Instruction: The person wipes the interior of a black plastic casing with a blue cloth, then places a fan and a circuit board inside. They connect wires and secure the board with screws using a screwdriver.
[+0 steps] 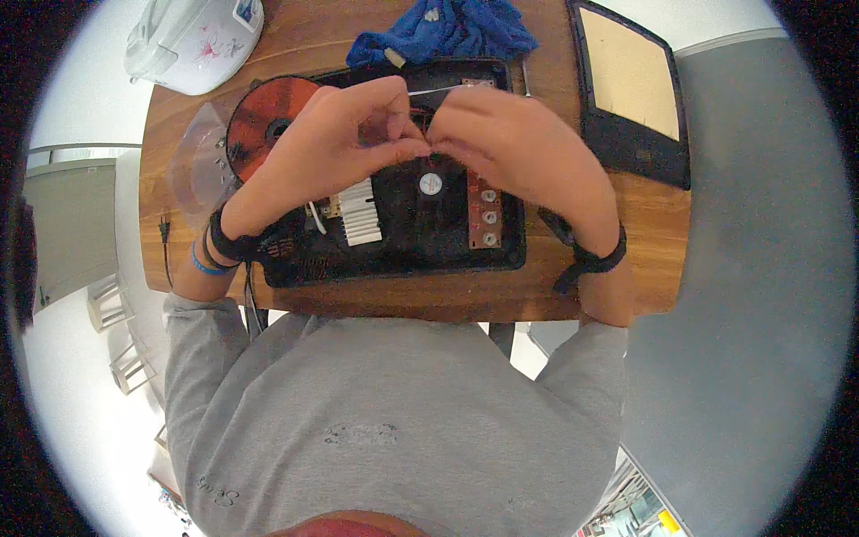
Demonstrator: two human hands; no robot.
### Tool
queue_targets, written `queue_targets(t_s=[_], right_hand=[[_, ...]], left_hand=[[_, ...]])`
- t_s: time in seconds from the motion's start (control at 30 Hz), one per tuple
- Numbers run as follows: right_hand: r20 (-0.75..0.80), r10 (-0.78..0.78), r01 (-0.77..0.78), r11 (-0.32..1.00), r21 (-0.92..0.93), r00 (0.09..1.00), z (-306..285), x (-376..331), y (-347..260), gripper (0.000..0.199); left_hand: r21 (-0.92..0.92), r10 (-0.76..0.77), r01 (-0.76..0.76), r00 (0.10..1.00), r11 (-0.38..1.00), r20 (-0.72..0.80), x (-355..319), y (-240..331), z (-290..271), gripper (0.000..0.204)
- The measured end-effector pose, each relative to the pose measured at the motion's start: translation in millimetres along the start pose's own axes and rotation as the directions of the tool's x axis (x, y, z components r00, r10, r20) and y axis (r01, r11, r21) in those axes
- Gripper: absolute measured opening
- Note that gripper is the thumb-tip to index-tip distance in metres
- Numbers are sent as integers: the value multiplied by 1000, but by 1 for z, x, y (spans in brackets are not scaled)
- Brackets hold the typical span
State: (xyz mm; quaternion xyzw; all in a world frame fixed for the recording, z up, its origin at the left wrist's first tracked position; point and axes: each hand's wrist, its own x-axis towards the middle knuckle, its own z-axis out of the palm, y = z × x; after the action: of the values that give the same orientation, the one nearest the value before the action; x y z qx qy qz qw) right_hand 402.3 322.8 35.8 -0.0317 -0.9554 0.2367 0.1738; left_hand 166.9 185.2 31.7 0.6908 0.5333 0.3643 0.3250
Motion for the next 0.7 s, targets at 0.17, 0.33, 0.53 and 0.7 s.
queue_targets(t_s=[0.17,0.33,0.53,0.7], right_hand=[[-130,202,-209,977,-44,971,-20,-11,59,10],[-87,304,-299,952,65,949,-18,-30,92,10],[-105,388,-362,910,200,916,-5,-38,109,15],[-126,379,-337,904,263,917,5,-37,116,19]], left_hand=[[277,155,-141,987,950,-28,42,-15,5,33],[485,225,-214,974,848,37,82,-52,22,43],[476,84,-155,982,866,167,105,-55,34,42],[388,35,-98,985,917,166,110,-62,32,38]])
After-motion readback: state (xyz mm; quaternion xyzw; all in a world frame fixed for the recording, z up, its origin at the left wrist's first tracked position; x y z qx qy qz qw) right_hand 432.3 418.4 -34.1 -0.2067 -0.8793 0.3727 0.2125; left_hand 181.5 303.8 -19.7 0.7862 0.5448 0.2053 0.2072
